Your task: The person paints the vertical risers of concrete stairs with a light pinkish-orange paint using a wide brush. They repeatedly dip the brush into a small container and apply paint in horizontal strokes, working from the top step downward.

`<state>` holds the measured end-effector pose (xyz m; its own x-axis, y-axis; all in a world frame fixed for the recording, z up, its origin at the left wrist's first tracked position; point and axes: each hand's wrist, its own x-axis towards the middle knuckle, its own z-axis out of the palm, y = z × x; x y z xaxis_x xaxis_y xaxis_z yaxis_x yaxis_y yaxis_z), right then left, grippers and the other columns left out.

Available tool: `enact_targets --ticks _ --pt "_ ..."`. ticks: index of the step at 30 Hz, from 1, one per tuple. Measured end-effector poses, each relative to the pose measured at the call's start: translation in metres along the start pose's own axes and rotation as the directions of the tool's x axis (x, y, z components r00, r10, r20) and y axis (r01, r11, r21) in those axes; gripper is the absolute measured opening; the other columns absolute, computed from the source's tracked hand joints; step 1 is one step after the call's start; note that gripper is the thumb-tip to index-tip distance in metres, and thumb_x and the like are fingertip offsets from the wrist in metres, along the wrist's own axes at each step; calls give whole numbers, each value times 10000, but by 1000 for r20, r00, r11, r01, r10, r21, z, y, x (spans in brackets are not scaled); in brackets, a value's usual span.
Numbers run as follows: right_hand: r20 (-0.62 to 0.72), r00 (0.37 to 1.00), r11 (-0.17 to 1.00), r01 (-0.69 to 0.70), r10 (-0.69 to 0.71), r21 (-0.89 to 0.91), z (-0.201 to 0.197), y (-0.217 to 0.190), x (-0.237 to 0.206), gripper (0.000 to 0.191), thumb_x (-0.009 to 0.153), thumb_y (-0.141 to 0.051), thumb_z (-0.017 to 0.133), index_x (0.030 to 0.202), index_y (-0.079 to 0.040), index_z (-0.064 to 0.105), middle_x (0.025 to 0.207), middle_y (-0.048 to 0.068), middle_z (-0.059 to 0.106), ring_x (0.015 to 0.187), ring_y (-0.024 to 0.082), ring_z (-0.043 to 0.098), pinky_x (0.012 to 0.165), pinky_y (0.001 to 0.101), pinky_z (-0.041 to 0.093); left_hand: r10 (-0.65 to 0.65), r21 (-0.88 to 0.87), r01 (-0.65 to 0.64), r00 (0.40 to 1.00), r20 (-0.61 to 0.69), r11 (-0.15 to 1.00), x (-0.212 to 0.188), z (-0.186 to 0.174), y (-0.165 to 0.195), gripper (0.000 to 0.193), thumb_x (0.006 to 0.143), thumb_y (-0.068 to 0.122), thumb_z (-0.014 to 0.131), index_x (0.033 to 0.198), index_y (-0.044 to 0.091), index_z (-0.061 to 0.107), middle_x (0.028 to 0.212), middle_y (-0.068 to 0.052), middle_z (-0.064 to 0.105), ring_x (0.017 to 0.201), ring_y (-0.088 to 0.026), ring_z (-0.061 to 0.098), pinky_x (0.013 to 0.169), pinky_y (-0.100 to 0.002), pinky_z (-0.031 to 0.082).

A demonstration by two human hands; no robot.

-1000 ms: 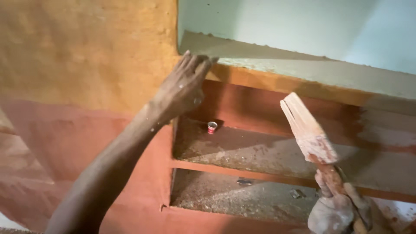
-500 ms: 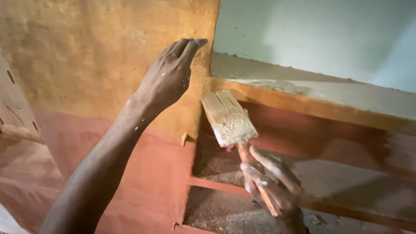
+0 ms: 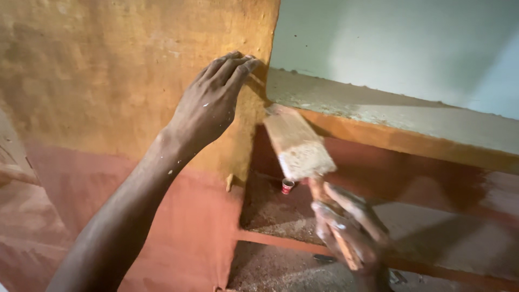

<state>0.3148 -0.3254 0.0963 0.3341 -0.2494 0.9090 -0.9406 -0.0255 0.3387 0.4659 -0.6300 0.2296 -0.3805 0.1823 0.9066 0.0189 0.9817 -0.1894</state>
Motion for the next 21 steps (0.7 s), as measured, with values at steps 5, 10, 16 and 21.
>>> enact_targets --ticks 5,10,16,21 --pt "102 991 997 -83 83 -2 -44 -7 -8 314 958 -32 684 1258 32 619 1328 165 682 1131 238 714 905 290 626 15 7 -14 1000 -20 1000 -1 3 0 579 893 -122 471 1458 2 508 1445 -177 579 1392 -363 488 1162 -460 427" --pt "327 843 573 -532 427 623 -52 -22 -26 357 1019 -48 581 1370 20 569 1391 197 669 1117 189 713 871 275 620 52 24 -51 998 -31 998 0 4 -2 584 886 -119 479 1459 -14 508 1449 -174 572 1395 -370 491 1179 -460 425" --pt "53 998 969 -48 36 241 29 -21 -4 330 1017 -75 604 1338 0 591 1366 200 661 1095 196 718 847 282 630 -76 -75 76 997 5 994 2 -2 8 611 858 -139 454 1447 9 526 1418 -169 584 1329 -356 536 1116 -447 456" --pt "30 999 993 -17 14 113 38 -22 17 308 1015 -97 623 1312 -17 610 1344 203 654 1077 202 721 827 289 638 -42 -64 44 999 24 997 2 1 12 549 927 -92 475 1468 -8 500 1414 -198 562 1330 -366 529 1138 -458 446"
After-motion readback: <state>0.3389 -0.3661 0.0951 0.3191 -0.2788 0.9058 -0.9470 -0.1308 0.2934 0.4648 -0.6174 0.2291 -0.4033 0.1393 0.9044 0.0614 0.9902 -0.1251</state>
